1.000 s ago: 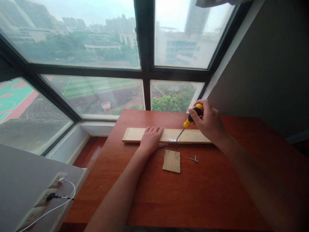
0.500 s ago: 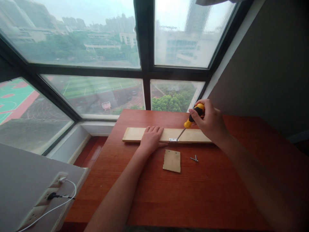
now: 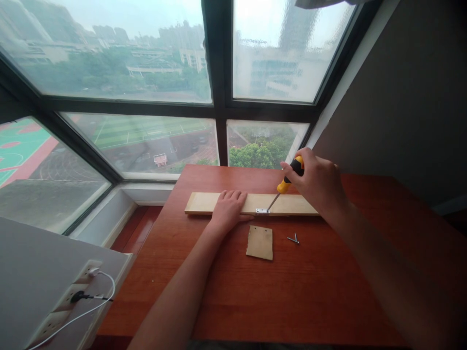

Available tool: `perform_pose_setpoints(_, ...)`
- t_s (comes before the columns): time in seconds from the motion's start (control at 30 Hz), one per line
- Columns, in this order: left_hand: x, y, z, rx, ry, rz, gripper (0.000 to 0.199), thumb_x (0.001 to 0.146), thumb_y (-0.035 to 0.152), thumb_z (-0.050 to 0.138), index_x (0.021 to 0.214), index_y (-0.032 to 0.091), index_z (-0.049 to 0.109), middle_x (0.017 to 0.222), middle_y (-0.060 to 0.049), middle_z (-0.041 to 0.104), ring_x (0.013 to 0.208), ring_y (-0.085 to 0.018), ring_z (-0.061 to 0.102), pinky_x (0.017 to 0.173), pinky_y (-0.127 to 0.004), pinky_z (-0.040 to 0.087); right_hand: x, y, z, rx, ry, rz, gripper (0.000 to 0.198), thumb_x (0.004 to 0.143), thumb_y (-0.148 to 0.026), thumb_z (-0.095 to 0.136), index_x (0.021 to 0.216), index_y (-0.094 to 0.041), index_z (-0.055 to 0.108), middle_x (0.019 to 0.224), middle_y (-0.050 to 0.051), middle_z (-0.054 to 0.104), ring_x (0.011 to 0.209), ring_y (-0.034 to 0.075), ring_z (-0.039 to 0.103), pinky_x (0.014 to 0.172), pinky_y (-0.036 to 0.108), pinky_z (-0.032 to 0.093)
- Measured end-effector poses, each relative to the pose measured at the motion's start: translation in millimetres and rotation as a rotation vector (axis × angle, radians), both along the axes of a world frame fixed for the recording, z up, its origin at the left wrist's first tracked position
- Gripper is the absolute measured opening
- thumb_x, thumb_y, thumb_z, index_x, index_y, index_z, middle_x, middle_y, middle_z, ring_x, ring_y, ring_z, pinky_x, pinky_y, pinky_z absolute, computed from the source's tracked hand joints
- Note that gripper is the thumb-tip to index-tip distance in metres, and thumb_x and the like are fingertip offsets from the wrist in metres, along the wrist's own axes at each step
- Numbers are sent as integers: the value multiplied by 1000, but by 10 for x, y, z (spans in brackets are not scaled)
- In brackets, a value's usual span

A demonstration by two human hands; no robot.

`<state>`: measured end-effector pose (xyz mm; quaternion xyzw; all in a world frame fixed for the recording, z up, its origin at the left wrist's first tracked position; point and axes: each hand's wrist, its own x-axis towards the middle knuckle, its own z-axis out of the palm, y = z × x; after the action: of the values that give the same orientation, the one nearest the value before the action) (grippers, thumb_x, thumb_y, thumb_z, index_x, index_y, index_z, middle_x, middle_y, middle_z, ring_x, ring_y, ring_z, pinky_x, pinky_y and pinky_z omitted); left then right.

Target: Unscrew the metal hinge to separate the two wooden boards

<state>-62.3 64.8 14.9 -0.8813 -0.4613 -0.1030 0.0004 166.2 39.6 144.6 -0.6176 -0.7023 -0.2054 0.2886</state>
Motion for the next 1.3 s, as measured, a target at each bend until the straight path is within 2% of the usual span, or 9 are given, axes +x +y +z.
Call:
perform_pose_setpoints(0.3, 15, -18, 35, -5, -4, 6, 71, 77, 66, 64, 130, 20, 51, 126, -14, 60, 119, -31, 53, 104, -41, 34, 178, -31, 9, -51, -28, -144, 41, 88, -62, 50, 87, -22, 60, 59, 4, 59, 51, 21, 52, 50, 31, 23)
perform_pose_setpoints(0.53, 17, -20, 20, 7, -9, 11, 73, 76, 69, 62, 129, 20, 51, 124, -14, 61, 118, -31, 54, 104, -42, 34, 322, -47, -33, -128, 32, -259, 42, 85, -63, 51, 85, -22, 61, 62, 5, 61, 54, 21, 53, 52, 30, 24)
perform_pose_setpoints(0.93, 16, -17, 40, -9, -10, 8, 73, 78, 69, 59, 130, 18, 51, 126, -15, 61, 119, -31, 53, 104, -42, 34, 607, 16, -196, -200, 276, -205, 37, 81, -60, 57, 77, -24, 57, 60, 1, 57, 57, 19, 51, 55, 30, 33)
perform_pose_setpoints(1.3, 15, -10, 12, 8, -13, 4, 74, 77, 68, 61, 130, 18, 51, 125, -14, 61, 118, -31, 54, 104, -42, 34, 866, 141, -453, -312, 481, -235, 39, 79, -62, 58, 79, -23, 61, 63, 3, 65, 62, 22, 63, 57, 30, 40)
